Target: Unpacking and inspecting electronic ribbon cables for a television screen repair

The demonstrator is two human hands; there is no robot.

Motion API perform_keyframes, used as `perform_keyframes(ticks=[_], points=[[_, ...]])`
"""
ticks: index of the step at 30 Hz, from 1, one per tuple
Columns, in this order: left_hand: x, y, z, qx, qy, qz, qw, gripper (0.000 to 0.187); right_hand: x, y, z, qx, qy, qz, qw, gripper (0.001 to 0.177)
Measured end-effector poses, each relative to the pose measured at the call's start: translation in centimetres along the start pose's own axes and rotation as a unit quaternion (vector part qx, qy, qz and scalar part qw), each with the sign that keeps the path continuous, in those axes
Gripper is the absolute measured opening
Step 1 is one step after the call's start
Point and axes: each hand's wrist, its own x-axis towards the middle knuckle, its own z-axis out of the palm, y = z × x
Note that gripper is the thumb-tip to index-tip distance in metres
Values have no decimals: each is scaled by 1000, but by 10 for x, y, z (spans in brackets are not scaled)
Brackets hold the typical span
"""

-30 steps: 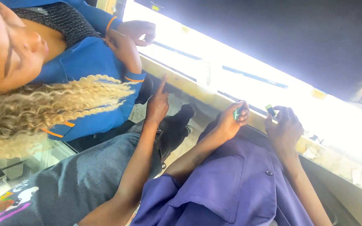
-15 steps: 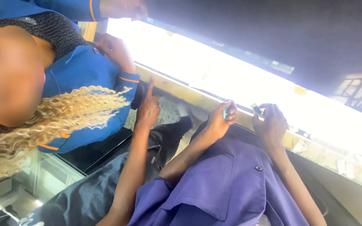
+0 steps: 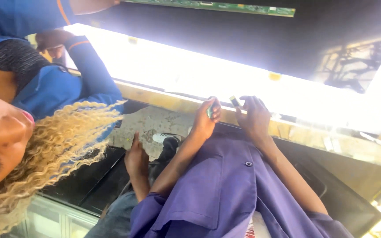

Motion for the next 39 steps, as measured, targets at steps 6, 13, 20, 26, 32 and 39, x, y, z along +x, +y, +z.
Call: perform_keyframes(ticks=[6,13,20,26,32,39], points=[[1,-5,11,90,22,7,996,19,-5,5,-6,-9,-16,23,1000,18],[2,-9,4,98,15,7,995,20,-10,8,-6,-18,-2,33,999,17],[-4,-7,2,81,9,6,997,25,-5,3,-1,-24,-5,2,1000,19],[-12,-7,-4,40,5,-15,999,24,10,-6,4,-8,8,-12,1000,15],[-13,-7,-16,-14,-14,-21,1000,24,27,-9,14,-15,13,-35,999,14],[-7,-23,-37,-48,-39,-8,998,29,48,-12,20,108,60,-48,991,20]])
